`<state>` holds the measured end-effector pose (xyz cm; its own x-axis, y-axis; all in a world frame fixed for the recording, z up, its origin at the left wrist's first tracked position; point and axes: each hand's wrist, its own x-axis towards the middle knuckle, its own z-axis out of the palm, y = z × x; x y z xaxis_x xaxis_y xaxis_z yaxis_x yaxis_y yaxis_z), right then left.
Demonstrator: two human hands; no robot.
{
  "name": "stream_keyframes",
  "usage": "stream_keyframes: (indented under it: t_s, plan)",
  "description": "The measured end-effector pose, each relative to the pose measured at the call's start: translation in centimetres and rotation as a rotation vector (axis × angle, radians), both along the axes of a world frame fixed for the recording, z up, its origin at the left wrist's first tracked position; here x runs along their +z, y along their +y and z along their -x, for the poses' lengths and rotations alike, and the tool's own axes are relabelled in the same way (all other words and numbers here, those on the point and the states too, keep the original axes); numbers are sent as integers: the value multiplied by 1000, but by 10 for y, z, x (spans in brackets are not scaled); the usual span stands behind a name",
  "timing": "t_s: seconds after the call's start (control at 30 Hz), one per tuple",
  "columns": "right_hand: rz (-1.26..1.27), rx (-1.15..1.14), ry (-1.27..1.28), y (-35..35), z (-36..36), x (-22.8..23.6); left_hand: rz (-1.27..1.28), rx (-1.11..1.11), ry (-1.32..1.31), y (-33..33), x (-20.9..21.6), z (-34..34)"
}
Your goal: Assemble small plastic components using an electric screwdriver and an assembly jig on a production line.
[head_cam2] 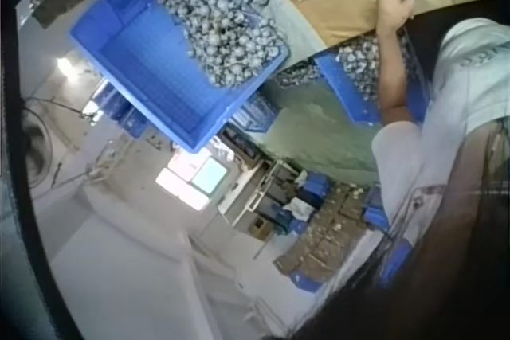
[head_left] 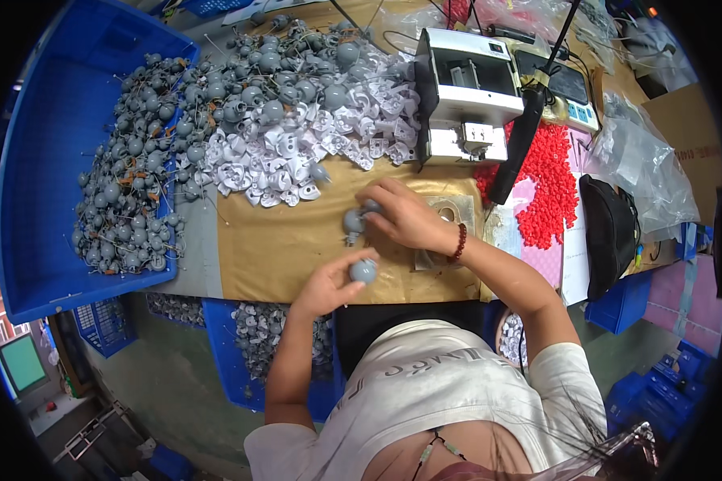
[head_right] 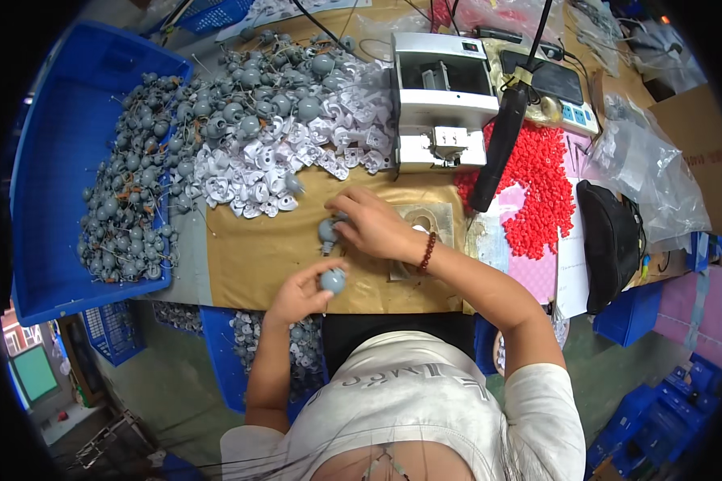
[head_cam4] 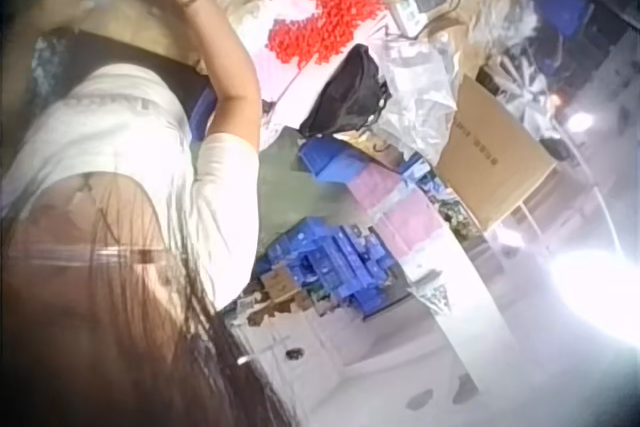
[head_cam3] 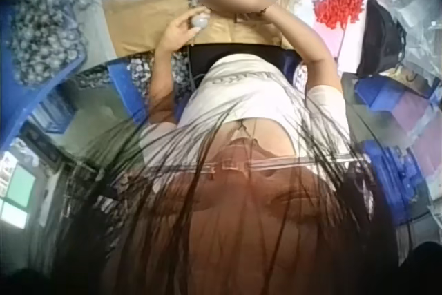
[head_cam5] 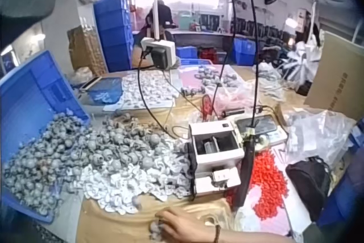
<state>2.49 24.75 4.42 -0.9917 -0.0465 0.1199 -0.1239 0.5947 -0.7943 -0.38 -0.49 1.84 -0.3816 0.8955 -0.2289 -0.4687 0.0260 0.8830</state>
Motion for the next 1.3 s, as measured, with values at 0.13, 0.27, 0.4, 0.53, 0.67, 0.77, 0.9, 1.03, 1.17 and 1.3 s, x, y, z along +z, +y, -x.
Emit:
stream_keyframes:
  t_s: [0.13,0.27,0.4,0.53,0.67,0.77,0.9,1.03,1.17,1.3]
  plan:
    - [-70,-28,-15,-6,8,-11,-66,259,69,-1,-2,11]
    - [-105,-9,-69,-5,8,-13,-60,491,100,-1,-2,19]
    - [-74,115,-56,4,3,-12,-99,617,71,-1,-3,19]
    - [-108,199,-9,12,-1,-18,-213,614,-11,1,15,15]
    - [-174,70,61,10,-3,-26,-329,566,8,3,31,10]
    - [-320,66,231,17,-6,-16,-346,586,47,8,37,11]
    - [-293,8,368,22,-18,19,-260,662,184,31,36,22]
    - [-285,-74,485,39,-39,64,-188,776,282,63,30,45]
    - [-26,-31,310,59,-77,96,12,745,595,89,34,69]
    - [128,-25,153,54,-109,101,459,790,1522,115,75,65]
